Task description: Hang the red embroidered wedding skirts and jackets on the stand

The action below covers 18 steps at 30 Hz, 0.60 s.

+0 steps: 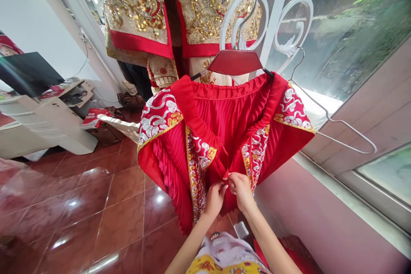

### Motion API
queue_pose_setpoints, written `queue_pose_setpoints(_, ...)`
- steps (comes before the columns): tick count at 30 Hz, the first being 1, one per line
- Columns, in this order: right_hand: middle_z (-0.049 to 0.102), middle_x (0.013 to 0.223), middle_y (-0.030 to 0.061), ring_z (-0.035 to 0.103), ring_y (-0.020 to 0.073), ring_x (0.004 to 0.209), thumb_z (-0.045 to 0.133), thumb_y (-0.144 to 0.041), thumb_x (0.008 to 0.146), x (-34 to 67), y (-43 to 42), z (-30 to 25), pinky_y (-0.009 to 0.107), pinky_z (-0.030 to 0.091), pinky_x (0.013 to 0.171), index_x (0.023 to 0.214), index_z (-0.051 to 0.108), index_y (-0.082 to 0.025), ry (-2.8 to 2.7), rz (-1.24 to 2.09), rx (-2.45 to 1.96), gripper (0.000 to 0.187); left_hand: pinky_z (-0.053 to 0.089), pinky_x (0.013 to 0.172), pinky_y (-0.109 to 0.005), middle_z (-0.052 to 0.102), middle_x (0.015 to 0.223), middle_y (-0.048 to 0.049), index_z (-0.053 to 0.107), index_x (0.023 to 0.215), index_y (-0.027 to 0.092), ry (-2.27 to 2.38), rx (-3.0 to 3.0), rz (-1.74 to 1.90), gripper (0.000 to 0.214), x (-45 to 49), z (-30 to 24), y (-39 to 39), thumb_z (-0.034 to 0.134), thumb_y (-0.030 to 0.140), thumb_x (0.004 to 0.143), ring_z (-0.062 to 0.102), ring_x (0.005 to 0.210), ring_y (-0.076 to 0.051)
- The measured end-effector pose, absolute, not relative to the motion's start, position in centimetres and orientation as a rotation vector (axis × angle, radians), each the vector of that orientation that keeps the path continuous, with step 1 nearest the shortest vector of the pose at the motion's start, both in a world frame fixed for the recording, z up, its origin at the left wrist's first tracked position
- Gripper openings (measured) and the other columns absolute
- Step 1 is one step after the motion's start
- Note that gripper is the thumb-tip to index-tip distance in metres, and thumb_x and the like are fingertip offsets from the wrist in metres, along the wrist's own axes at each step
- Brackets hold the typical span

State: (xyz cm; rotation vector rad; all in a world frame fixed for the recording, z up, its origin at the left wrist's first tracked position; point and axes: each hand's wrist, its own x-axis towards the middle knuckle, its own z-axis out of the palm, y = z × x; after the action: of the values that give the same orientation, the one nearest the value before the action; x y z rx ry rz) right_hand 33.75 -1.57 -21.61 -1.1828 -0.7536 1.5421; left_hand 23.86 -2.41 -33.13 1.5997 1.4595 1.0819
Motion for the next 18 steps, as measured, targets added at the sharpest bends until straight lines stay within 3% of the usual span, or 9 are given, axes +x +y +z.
queue_pose_setpoints(6, 0.03, 0.041, -0.008, 0.017, 0.004, 0.039, 0.062, -0.037, 0.062, 33.7, -0.5, -18.5, 0.021, 0.009, 0.04, 0.062, 0.065, -0.012, -0.784, 1.466, -1.059, 0.025, 0.046, 0.073, -0.031, 0.067, 0.084, -0.0074, 0.061, 0.086, 0.017, 1.589, 1.759, 0.978, 0.023, 23.7, -32.0, -2.5, 0.041, 0.029, 0.089, 0.063, 0.08, -0.021)
queue_pose_setpoints(10, 0.028, 0.04, -0.0082, 0.017, 0.0036, 0.039, 0.063, -0.037, 0.06, 33.5, -0.2, -17.8, 0.021, 0.008, 0.039, 0.057, 0.063, -0.012, -0.777, 1.515, -1.051, 0.026, 0.045, 0.072, -0.029, 0.066, 0.085, -0.0075, 0.059, 0.086, 0.017, 1.677, 1.831, 0.924, 0.023, 23.7, -31.5, -2.8, 0.038, 0.025, 0.09, 0.062, 0.081, -0.02)
queue_pose_setpoints(18, 0.028, 0.039, -0.0081, 0.017, 0.0041, 0.038, 0.06, -0.033, 0.063, 32.3, 1.4, -11.0, 0.022, 0.01, 0.039, 0.054, 0.059, -0.013, -0.884, 1.353, -0.904, 0.022, 0.043, 0.079, -0.029, 0.063, 0.091, -0.0066, 0.058, 0.086, 0.019, 1.787, 1.941, 0.806, 0.028, 23.8, -29.8, -2.0, 0.032, 0.025, 0.092, 0.06, 0.089, -0.019)
